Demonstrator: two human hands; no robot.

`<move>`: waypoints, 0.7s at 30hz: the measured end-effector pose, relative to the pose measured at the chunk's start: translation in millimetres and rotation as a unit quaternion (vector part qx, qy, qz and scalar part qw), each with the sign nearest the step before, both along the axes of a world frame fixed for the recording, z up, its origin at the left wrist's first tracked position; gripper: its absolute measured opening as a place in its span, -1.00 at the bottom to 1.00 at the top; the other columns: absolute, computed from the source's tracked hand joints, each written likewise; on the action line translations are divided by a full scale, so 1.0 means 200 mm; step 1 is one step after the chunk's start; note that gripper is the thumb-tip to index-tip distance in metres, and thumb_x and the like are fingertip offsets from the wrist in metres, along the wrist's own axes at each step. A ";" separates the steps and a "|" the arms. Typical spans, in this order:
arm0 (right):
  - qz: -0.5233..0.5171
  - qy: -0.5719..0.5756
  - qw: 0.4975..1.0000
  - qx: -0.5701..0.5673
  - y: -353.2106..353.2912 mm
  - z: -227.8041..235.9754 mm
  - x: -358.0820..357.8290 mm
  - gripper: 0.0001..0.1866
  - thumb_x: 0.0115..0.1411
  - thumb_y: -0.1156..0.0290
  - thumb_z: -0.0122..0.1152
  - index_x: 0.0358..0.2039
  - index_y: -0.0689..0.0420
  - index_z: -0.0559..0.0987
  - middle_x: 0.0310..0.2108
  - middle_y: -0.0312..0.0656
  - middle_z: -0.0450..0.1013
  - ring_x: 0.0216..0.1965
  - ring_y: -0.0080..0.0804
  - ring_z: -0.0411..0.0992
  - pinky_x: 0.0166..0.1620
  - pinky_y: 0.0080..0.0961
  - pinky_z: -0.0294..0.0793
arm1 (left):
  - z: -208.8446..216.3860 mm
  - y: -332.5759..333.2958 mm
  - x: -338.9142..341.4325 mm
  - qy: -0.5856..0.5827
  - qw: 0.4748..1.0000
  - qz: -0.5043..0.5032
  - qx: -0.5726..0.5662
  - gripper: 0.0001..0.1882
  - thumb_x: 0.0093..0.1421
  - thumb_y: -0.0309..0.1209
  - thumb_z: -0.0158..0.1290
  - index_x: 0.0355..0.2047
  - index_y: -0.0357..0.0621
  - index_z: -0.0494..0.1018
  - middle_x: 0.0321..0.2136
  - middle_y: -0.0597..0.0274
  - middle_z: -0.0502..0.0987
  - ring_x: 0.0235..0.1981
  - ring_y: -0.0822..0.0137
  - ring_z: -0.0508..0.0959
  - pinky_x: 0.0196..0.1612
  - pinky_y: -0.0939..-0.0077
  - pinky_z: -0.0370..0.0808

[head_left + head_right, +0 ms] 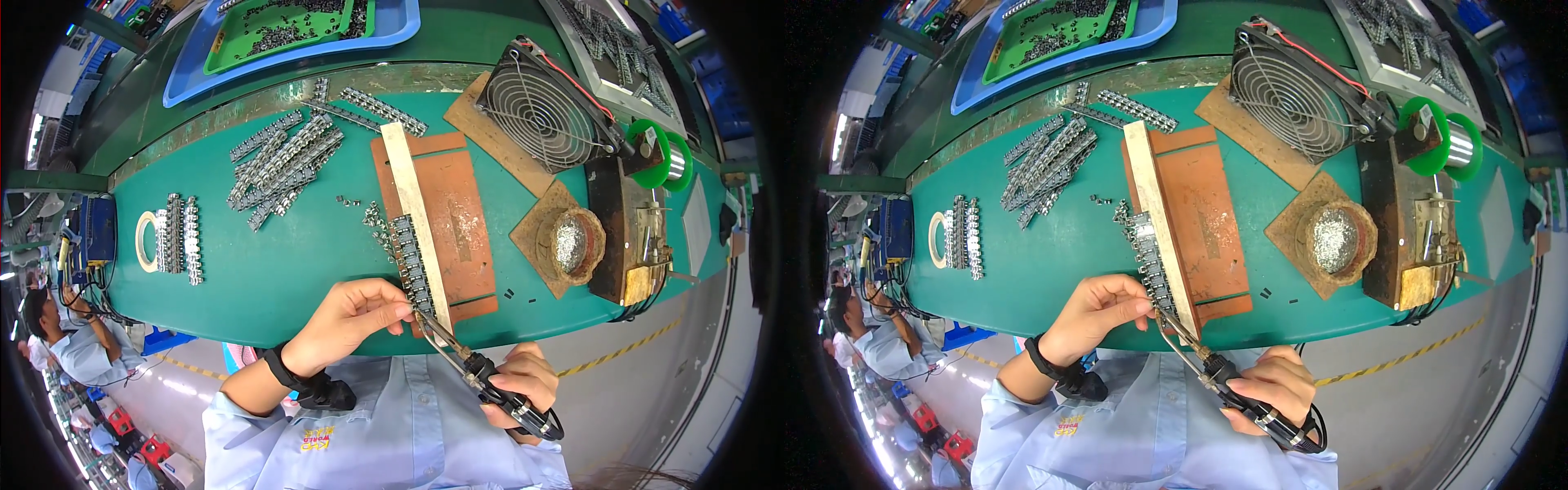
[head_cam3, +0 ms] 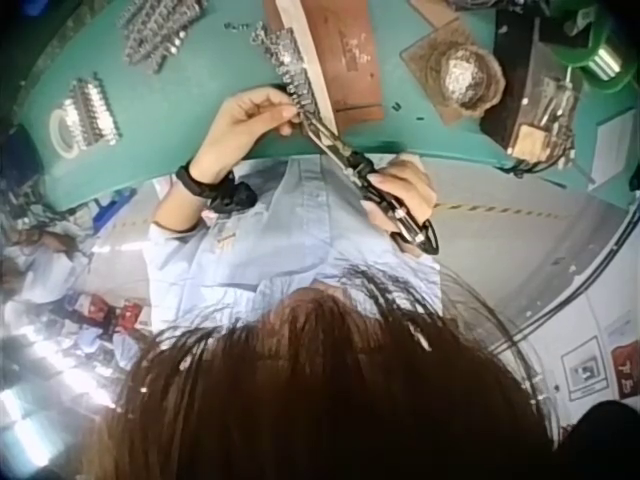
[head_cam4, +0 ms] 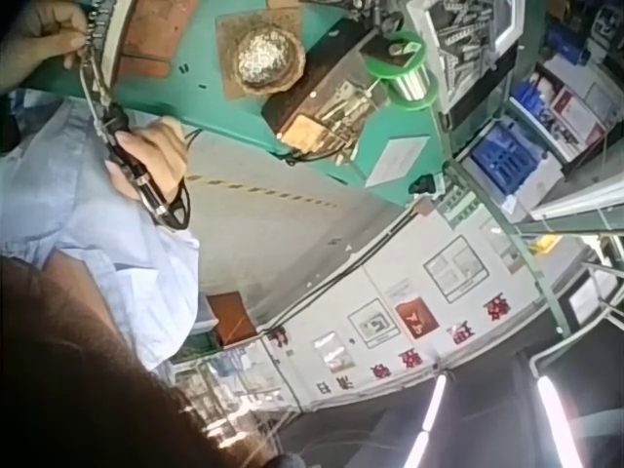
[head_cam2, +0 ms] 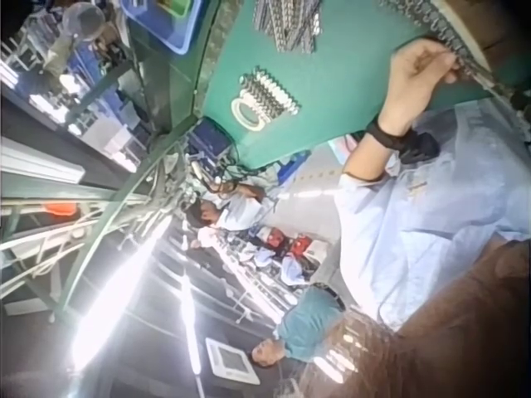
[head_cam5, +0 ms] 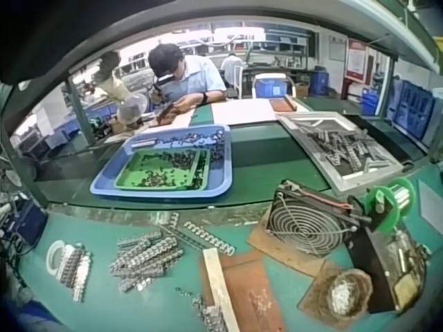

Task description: The person picks up a metal component by hand and places it onto a strip of components on a wooden block. They then use a soldering iron to fuse the component to the strip before repeating the process.

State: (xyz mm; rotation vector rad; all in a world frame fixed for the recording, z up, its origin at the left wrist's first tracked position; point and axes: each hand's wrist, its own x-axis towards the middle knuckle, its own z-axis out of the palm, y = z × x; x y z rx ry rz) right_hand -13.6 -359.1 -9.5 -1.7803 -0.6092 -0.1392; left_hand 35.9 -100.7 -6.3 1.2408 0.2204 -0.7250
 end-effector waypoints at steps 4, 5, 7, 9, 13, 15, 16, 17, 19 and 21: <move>-0.016 -0.009 0.998 0.063 -0.04 -0.06 -0.03 -0.59 -0.19 0.38 0.35 -0.27 0.16 0.46 -0.51 -0.15 0.40 -0.58 -0.40 0.33 -0.42 -0.48 0.31 | 0.00 0.00 0.00 -0.003 1.000 -0.001 0.001 -0.91 0.16 -0.50 -0.01 -0.37 -0.28 0.42 -0.43 0.24 0.51 -0.43 0.50 0.48 -0.29 0.64 0.41; -0.017 -0.009 0.998 0.063 -0.04 -0.08 -0.05 -0.59 -0.19 0.38 0.35 -0.27 0.16 0.46 -0.51 -0.15 0.40 -0.58 -0.40 0.33 -0.42 -0.48 0.31 | 0.00 0.00 0.00 -0.003 1.000 -0.005 0.000 -0.91 0.16 -0.50 -0.02 -0.37 -0.28 0.42 -0.43 0.24 0.51 -0.43 0.50 0.48 -0.29 0.64 0.41; -0.214 -0.022 0.972 0.091 -0.01 -0.15 -0.12 -0.57 -0.09 0.32 0.27 -0.22 0.17 0.37 -0.43 -0.13 0.32 -0.50 -0.43 0.28 -0.40 -0.48 0.27 | 0.00 0.00 0.00 -0.004 1.000 -0.008 -0.001 -0.91 0.16 -0.50 -0.02 -0.37 -0.28 0.42 -0.43 0.24 0.51 -0.43 0.50 0.48 -0.29 0.64 0.41; -0.310 -0.028 0.945 0.103 0.00 -0.17 -0.13 -0.57 -0.05 0.28 0.23 -0.19 0.17 0.33 -0.39 -0.12 0.29 -0.47 -0.44 0.25 -0.38 -0.49 0.24 | 0.00 0.00 0.00 -0.011 1.000 -0.012 0.005 -0.91 0.17 -0.49 -0.02 -0.37 -0.28 0.42 -0.43 0.24 0.51 -0.42 0.50 0.48 -0.28 0.64 0.41; -0.412 0.057 0.909 -0.022 0.00 -0.18 -0.08 -0.56 -0.01 0.32 0.19 -0.15 0.15 0.27 -0.32 -0.11 0.23 -0.43 -0.45 0.23 -0.36 -0.52 0.26 | -0.01 0.01 0.00 -0.014 1.000 -0.012 0.001 -0.90 0.18 -0.48 -0.03 -0.37 -0.28 0.42 -0.42 0.23 0.51 -0.42 0.50 0.48 -0.28 0.65 0.41; -0.375 0.041 0.926 0.018 0.01 -0.16 -0.09 -0.59 0.00 0.34 0.18 -0.17 0.17 0.28 -0.34 -0.12 0.23 -0.43 -0.46 0.22 -0.35 -0.53 0.26 | -0.01 0.01 -0.01 -0.014 1.000 -0.012 -0.002 -0.89 0.18 -0.48 -0.03 -0.36 -0.28 0.42 -0.42 0.23 0.51 -0.42 0.50 0.48 -0.28 0.65 0.41; -0.357 0.033 0.933 0.038 0.01 -0.16 -0.09 -0.60 0.00 0.34 0.17 -0.18 0.17 0.28 -0.35 -0.12 0.23 -0.43 -0.47 0.22 -0.35 -0.54 0.27 | -0.01 0.01 -0.01 -0.013 1.000 -0.011 -0.001 -0.89 0.18 -0.48 -0.04 -0.36 -0.28 0.42 -0.42 0.24 0.51 -0.42 0.50 0.48 -0.28 0.65 0.40; -0.356 0.032 0.933 0.039 0.02 -0.16 -0.09 -0.60 0.00 0.34 0.17 -0.18 0.17 0.28 -0.35 -0.12 0.23 -0.43 -0.47 0.22 -0.35 -0.54 0.27 | -0.01 0.01 -0.01 -0.012 1.000 -0.010 0.000 -0.89 0.18 -0.47 -0.04 -0.36 -0.28 0.42 -0.42 0.24 0.51 -0.42 0.50 0.48 -0.28 0.65 0.40; -0.283 0.046 0.957 0.049 0.04 -0.15 -0.07 -0.59 -0.01 0.34 0.19 -0.18 0.18 0.28 -0.34 -0.12 0.23 -0.43 -0.47 0.22 -0.35 -0.54 0.27 | 0.00 0.02 -0.01 -0.012 1.000 -0.008 0.002 -0.89 0.19 -0.47 -0.04 -0.36 -0.28 0.42 -0.42 0.24 0.51 -0.41 0.51 0.48 -0.28 0.65 0.40; -0.244 0.052 0.967 0.056 0.06 -0.16 -0.05 -0.58 -0.02 0.35 0.20 -0.18 0.18 0.28 -0.34 -0.12 0.23 -0.43 -0.47 0.22 -0.34 -0.54 0.27 | 0.01 0.03 -0.01 -0.016 1.000 -0.005 0.008 -0.88 0.19 -0.47 -0.04 -0.34 -0.28 0.41 -0.42 0.25 0.51 -0.41 0.51 0.47 -0.27 0.65 0.40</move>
